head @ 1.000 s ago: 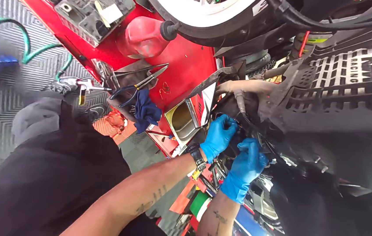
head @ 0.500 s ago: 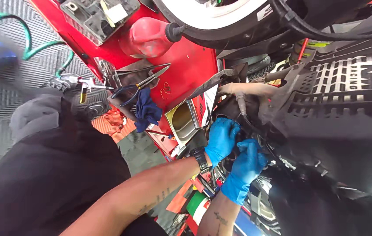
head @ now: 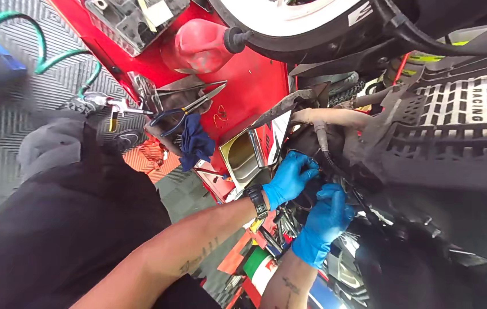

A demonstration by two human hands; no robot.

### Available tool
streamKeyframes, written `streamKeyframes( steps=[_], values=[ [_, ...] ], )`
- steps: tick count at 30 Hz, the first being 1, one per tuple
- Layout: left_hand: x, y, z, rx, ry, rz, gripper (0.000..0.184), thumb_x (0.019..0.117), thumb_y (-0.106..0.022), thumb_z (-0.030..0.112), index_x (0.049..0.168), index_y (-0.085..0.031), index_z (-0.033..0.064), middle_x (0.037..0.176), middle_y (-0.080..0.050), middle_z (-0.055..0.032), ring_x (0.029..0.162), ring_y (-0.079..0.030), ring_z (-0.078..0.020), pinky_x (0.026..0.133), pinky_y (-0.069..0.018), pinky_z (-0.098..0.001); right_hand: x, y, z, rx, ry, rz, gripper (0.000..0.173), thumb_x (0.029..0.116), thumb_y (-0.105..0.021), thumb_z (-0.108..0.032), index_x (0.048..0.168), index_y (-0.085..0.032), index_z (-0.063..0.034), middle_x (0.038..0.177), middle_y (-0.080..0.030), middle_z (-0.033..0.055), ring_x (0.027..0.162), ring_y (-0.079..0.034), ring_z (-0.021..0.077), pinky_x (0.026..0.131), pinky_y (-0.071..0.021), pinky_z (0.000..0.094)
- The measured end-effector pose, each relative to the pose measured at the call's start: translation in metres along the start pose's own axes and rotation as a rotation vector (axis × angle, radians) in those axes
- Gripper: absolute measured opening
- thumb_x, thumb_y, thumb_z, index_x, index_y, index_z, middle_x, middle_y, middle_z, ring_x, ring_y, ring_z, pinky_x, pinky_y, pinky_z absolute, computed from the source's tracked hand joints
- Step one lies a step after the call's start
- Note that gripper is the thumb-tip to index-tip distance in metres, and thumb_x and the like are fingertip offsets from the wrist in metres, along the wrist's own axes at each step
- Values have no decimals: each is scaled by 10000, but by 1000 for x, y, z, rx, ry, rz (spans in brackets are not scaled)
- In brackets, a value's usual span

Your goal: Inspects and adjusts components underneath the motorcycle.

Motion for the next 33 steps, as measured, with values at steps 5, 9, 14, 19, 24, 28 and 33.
streamKeyframes(
  steps=[5,9,14,19,24,28,33],
  values=[
    [-5,-7,2,13,32,121,187,947,-646,192,1004,-738,40,1046,-667,-138,1079,-613,-236,969,-494,-363,2,-2,0,31,-4,-19,332,1020,-458,-89,800,-706,-109,750,-682,-23,723,-651,84,716,-547,227],
    [-6,-12,2,-40,68,192,169,898,-687,189,966,-729,40,1008,-675,-121,1020,-638,-216,910,-523,-361,3,1,2,33,3,-26,331,1017,-462,-82,798,-709,-108,761,-681,-16,739,-649,90,713,-543,232],
    [-3,-14,-1,-168,148,202,157,850,-714,162,922,-637,45,904,-650,-78,872,-643,-184,794,-546,-373,2,-2,-1,27,-13,-16,335,1007,-466,-74,782,-710,-121,756,-676,-21,743,-647,84,723,-541,227],
    [0,-10,4,-68,154,120,157,863,-645,125,964,-614,9,937,-622,-127,914,-620,-234,822,-523,-395,2,-3,-1,32,-20,-30,346,1014,-462,-85,773,-708,-124,753,-669,-31,750,-645,77,738,-538,220],
    [1,-2,8,-2,81,8,177,866,-586,95,1005,-593,-14,960,-595,-156,927,-602,-269,832,-510,-404,2,-5,-2,-33,-10,25,388,1028,-423,-71,748,-687,-126,714,-658,-35,701,-638,77,699,-539,220],
    [1,6,10,65,2,-48,192,864,-588,96,1017,-603,-18,993,-603,-172,963,-607,-280,858,-510,-397,2,-4,-1,-56,3,52,388,1047,-418,-95,767,-685,-129,723,-665,-33,703,-645,81,686,-545,225],
    [-19,9,12,135,-158,-103,139,869,-551,34,961,-631,-32,942,-625,-189,940,-627,-315,868,-517,-416,1,-1,0,-61,-8,99,365,1053,-409,-112,809,-679,-132,747,-676,-30,707,-654,80,667,-551,220]
  ],
)
Point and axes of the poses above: each hand's wrist, its own x-axis towards the middle knuckle, its own y-axis out of the back of the hand, z = x × y, the point moved 4 cm from there along x, towards the middle knuckle
